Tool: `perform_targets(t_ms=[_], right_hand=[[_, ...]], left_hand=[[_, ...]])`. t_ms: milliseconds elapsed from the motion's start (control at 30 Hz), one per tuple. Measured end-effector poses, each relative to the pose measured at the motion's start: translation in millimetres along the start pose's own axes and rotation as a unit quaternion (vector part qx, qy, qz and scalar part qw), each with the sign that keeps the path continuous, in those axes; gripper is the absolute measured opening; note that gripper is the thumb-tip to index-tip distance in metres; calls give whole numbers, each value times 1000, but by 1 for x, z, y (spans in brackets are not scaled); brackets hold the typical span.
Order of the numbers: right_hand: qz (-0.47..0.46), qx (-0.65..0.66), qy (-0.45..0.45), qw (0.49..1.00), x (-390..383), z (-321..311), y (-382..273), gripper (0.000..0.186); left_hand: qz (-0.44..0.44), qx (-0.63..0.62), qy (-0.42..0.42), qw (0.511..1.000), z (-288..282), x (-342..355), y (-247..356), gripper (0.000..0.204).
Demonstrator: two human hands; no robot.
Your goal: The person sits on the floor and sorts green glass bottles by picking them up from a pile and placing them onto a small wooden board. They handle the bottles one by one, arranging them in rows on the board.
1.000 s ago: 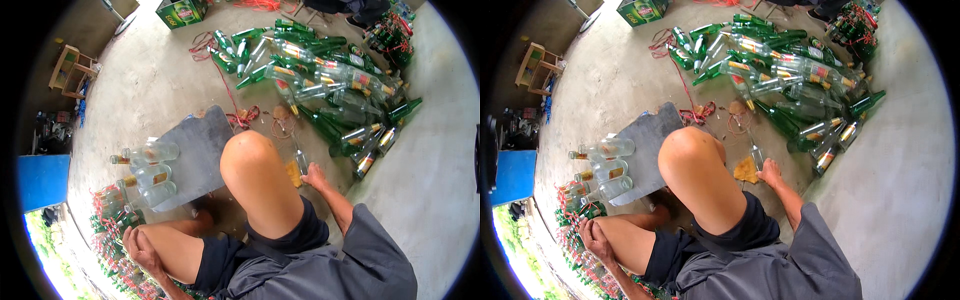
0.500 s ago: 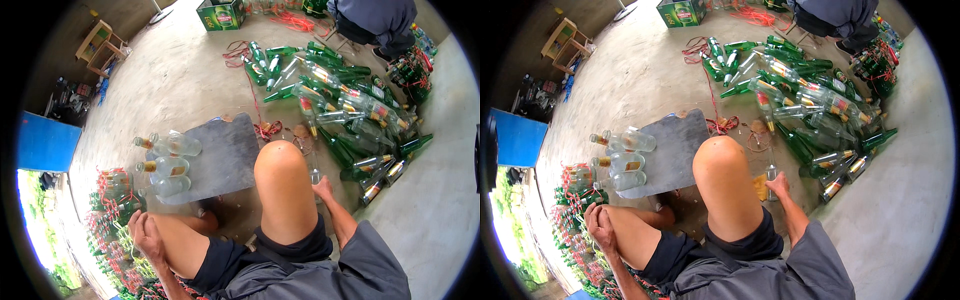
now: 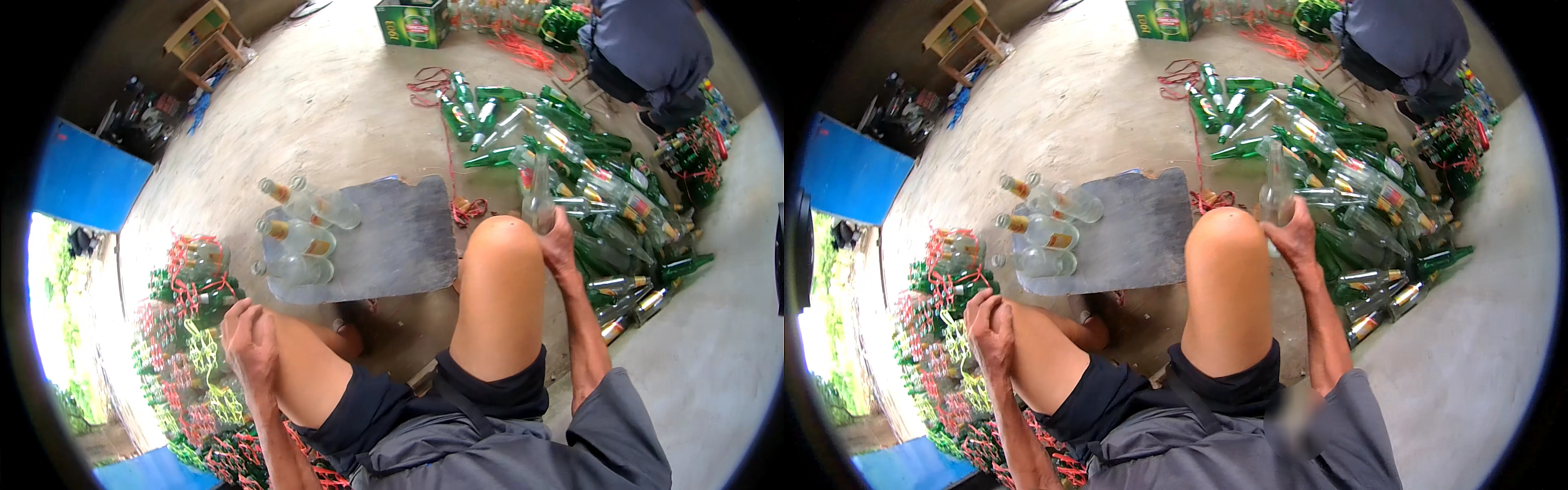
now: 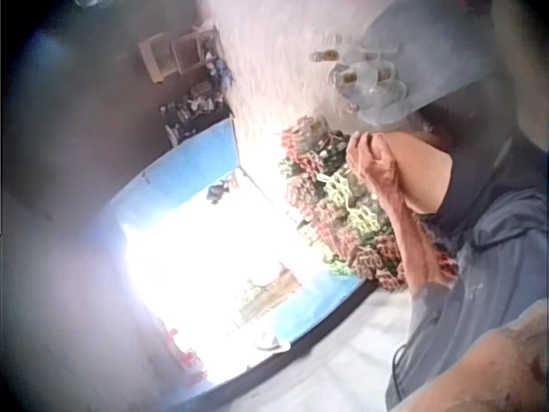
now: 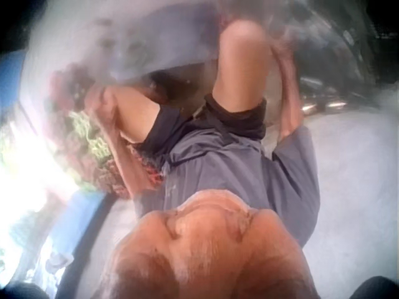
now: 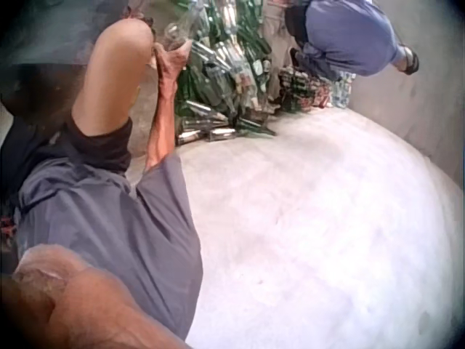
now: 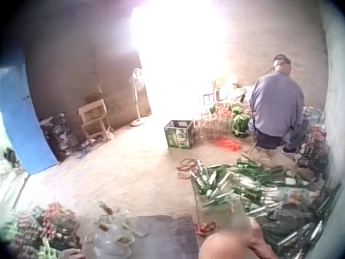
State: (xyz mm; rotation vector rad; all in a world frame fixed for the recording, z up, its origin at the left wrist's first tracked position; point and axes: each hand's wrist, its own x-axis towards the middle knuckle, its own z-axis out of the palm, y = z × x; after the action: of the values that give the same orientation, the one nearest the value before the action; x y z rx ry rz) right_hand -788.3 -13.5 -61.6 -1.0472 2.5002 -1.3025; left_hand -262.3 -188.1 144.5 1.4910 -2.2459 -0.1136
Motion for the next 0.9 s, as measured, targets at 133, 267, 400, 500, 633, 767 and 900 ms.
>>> perform_targets(t_ms=[133,267,400,500,633,767,900], right_hand=[[-89,119,-42,988,48,-12,-118,66],[-226,28,-80,970,73,-21,-198,65],[-297,82,-163,937,57,4,-284,70],[-339,113,-186,915,45,14,-301,69],[-370,128,-208,897,18,26,-309,64],[-352,115,-271,888,8,28,-304,61],[-378,91,-286,876,3,37,-298,58]], left_hand=[[10,-95,-36,995,-3,13,18,31],[-75,-396,-104,909,-1,45,83,33],[-39,-484,-29,874,-22,79,113,48],[-3,-483,-15,876,-26,99,137,57],[-1,-512,-53,857,-13,103,138,50],[26,-562,-36,826,10,95,135,36],[-10,-546,-18,838,8,87,145,33]])
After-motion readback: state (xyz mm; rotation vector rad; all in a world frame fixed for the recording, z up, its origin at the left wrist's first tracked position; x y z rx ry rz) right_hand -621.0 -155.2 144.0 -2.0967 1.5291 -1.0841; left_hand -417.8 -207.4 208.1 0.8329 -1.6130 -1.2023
